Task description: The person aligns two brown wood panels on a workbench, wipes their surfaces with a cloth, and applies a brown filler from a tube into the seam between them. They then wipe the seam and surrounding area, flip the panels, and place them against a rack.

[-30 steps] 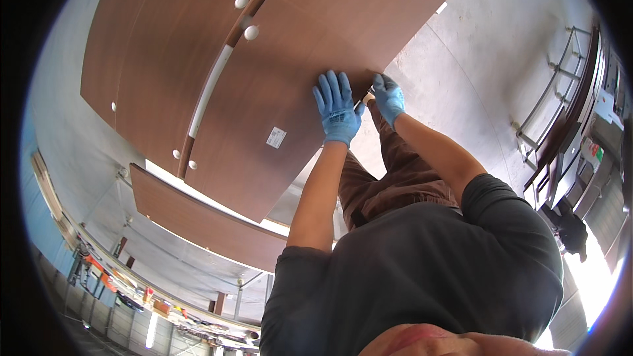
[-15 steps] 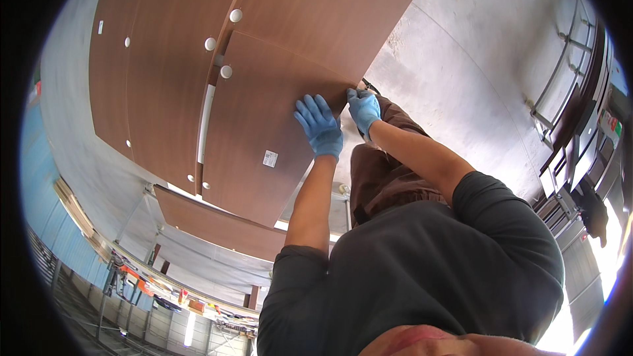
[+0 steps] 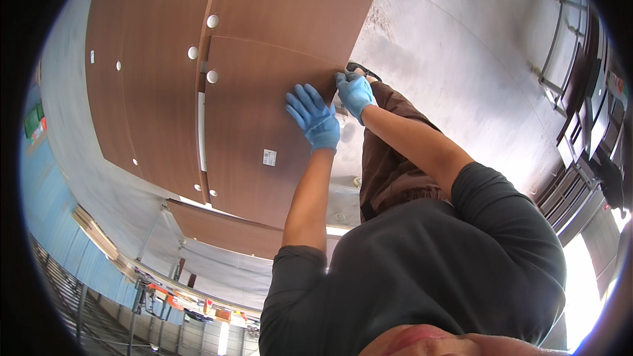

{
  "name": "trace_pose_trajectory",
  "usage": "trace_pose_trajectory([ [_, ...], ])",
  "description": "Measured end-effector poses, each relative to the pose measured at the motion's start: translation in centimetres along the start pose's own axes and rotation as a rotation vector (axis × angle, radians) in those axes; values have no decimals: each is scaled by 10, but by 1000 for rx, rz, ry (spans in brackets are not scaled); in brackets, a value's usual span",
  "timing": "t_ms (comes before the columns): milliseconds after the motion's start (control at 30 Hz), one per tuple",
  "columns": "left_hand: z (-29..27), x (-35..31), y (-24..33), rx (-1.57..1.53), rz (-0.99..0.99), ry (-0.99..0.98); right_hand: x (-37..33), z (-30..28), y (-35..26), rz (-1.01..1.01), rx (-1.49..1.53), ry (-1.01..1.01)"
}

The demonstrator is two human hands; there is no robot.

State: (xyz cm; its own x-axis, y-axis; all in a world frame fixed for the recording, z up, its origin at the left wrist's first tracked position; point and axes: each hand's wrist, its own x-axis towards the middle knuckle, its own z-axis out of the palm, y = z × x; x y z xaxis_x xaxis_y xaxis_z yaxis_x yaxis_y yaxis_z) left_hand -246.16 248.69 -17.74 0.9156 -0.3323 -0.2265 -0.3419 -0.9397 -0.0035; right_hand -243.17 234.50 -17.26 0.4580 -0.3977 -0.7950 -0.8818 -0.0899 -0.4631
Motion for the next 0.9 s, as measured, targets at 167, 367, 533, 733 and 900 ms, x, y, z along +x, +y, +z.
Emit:
trace_pose_trajectory([
  [167,-9,4,7,-180,7,74,19,0,41,19,251,-59],
  [367,4,33,17,-100,93,175,30,-1,95,36,443,-113],
  [533,5,36,24,-50,72,150,17,-2,111,102,414,-108],
  [733,-1,32,19,-208,119,164,4,0,115,-14,262,-44],
  [900,-8,36,-22,-597,145,281,0,-3,127,13,260,-105],
])
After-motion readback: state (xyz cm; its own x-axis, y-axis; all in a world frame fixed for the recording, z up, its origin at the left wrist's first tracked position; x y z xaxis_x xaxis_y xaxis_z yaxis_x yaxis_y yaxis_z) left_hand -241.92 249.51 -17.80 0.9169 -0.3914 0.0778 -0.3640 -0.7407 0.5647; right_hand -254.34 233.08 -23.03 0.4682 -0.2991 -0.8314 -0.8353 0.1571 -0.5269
